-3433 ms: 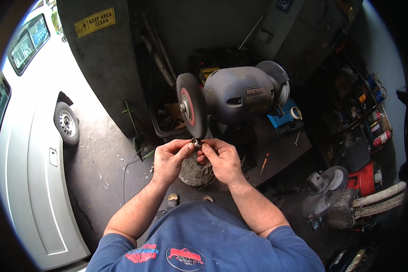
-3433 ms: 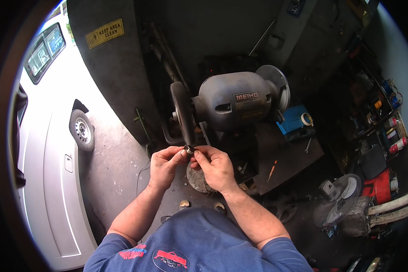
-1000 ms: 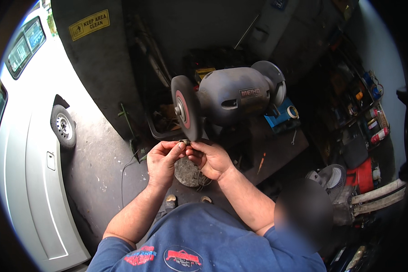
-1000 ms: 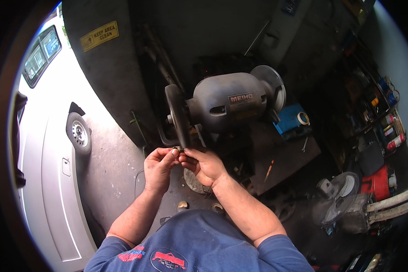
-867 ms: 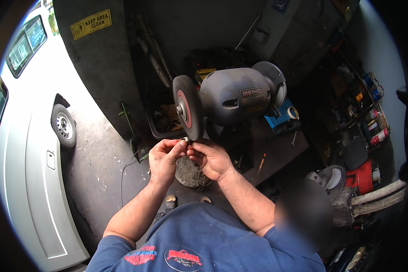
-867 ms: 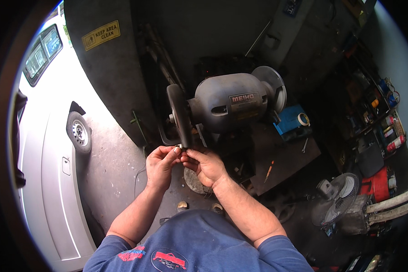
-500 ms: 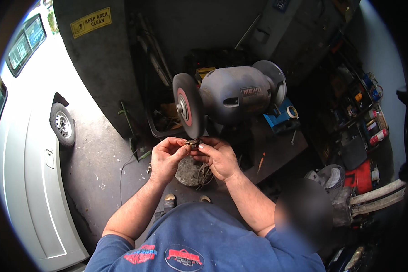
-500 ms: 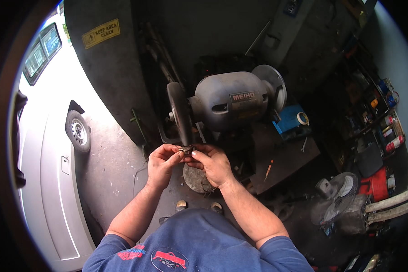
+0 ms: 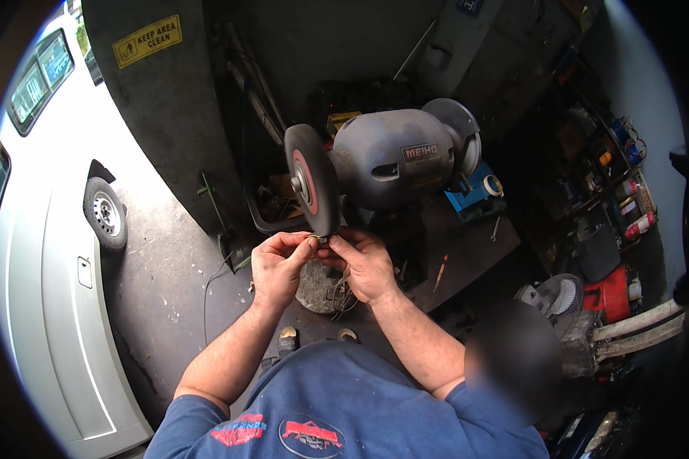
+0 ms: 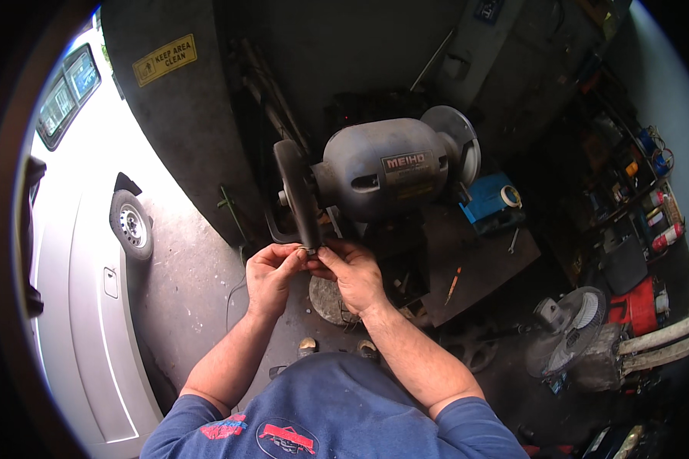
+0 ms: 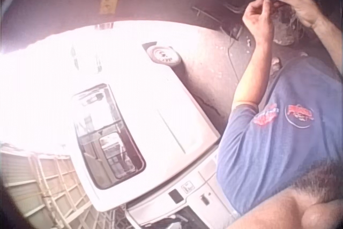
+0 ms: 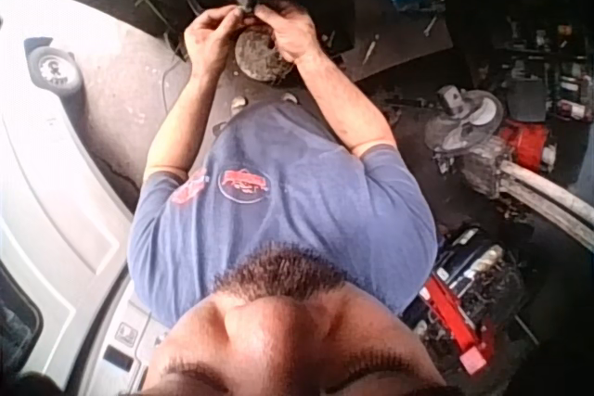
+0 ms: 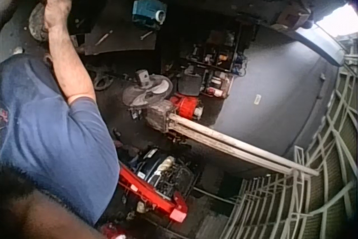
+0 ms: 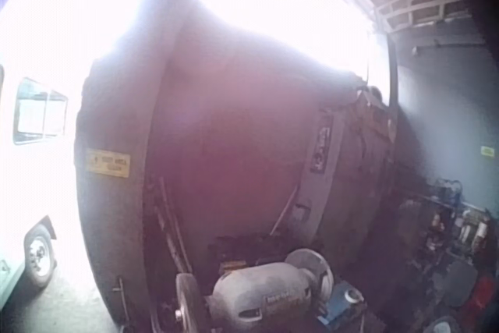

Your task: The person cleans a small metal engine valve using a bench grinder, then applies lubricant with a brush and spray, and finally uses an air nozzle to blow off debris. The cleaned valve is placed on a tray near the engine bay of a red car.

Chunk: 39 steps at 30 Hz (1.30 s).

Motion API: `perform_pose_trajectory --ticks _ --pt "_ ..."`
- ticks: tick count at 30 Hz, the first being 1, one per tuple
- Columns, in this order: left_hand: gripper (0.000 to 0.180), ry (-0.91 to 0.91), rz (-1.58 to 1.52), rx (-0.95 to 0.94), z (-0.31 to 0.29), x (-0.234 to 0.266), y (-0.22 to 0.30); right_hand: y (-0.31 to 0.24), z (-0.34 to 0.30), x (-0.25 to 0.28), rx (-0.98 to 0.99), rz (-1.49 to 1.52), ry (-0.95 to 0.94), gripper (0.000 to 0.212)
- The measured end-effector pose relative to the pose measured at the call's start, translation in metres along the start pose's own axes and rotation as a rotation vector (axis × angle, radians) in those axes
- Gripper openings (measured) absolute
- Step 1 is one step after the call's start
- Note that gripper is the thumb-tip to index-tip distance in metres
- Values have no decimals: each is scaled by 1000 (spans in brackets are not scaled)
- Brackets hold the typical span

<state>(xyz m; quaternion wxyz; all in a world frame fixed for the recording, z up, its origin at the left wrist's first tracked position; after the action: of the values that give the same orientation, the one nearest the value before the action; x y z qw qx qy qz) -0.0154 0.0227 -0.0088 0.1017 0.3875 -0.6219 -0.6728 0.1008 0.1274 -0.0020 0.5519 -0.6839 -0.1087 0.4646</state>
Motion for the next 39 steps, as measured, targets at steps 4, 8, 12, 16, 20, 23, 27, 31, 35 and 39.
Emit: perform_pose_trajectory --ticks 4,8,12,16,20,23,27,31,35,39 --pt "10 23 -3 -75 -3 4 4 9 3 -1 -97 52 -12 21" --pt "9 36 16 -102 -3 5 7 12 5 0 -145 123 -28 21" --pt "8 50 66 -52 2 2 4 9 6 3 -154 151 26 21" --pt "6 61 20 -172 -4 3 2 9 7 2 -182 137 -45 21" --pt "10 43 205 -382 -23 8 6 8 -2 -2 -227 261 -146 20" --pt "12 -71 192 -361 -31 7 5 1 -13 1 -113 183 -175 19" --pt "20 -117 146 -223 -34 3 4 -8 -17 4 17 -33 -193 19" --pt "25 -135 288 -239 -27 5 13 -9 -14 1 16 -47 -136 20" --pt "20 -111 299 -181 -16 5 16 -3 -9 -2 -39 96 -65 22" --pt "19 -95 165 -37 -6 7 15 8 -2 -3 -153 229 -40 21"
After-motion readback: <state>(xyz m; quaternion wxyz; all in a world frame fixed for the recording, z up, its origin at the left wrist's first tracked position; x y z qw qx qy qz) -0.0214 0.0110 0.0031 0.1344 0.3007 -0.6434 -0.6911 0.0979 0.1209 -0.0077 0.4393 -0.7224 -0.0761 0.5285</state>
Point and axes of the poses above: each hand's wrist, its own z-axis towards the middle knuckle, its own x-axis out of the back of the hand, y = z × x, the point moved 2 cm from there along z, towards the middle knuckle, and after that the axes turned 8 degrees about x, right-handed, at the moved point
